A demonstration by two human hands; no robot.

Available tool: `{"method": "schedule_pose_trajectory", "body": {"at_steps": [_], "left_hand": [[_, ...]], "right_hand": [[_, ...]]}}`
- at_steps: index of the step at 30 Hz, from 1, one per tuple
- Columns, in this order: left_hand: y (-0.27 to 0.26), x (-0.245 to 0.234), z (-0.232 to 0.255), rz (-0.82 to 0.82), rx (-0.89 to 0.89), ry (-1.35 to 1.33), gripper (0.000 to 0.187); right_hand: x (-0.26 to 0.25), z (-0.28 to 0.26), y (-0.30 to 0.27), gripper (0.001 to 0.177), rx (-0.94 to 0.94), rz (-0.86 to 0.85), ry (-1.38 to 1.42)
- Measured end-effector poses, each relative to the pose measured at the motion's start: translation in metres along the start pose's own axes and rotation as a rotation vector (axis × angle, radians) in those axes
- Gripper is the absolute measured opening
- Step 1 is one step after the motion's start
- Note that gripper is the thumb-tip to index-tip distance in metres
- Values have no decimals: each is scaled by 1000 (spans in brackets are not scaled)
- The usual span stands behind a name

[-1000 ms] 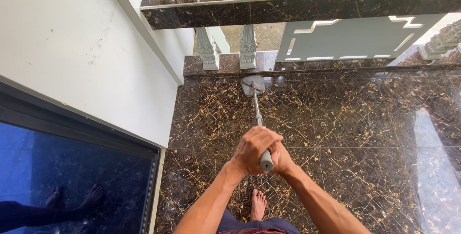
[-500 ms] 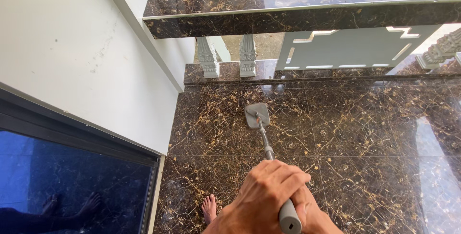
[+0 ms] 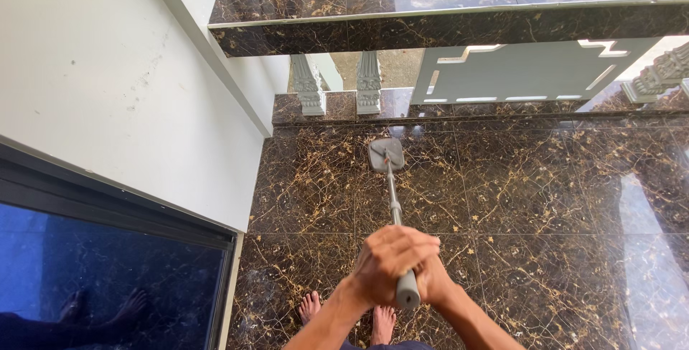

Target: The person assembles a mop by hand and then cleans the tiled floor of a balcony.

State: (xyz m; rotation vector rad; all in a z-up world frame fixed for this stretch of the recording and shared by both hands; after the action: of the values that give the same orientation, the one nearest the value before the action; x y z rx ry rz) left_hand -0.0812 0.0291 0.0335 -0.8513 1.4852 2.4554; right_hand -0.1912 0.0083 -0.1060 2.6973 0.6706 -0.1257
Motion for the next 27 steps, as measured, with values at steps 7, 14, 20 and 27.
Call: {"method": "schedule_pose_trajectory", "body": {"at_steps": [7, 14, 20, 27], "left_hand": [[-14, 11, -34, -44, -48, 17, 23], [-54, 38, -20, -177, -42, 14, 30], [-34, 17, 4, -188, -72, -9, 35], [17, -12, 37, -247, -157, -80, 31]], "right_hand": [[-3, 42, 19, 24, 5, -42, -24], [14, 53, -25, 19, 143, -22, 9], [11, 42, -34, 21, 50, 7, -3], [-3, -72, -18, 22, 18, 8, -19]]}}
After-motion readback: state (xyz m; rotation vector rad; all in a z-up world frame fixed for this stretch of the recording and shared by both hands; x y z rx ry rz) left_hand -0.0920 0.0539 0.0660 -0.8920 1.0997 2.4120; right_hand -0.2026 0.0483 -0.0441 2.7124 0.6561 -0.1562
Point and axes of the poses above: each hand's wrist, its own y-axis towards the middle knuckle, its own x-axis out of the palm, z = x × y, the point moved 5 cm from there along y, towards the middle knuckle, and after that the axes turned 5 degrees about y, right-handed, at the moved point
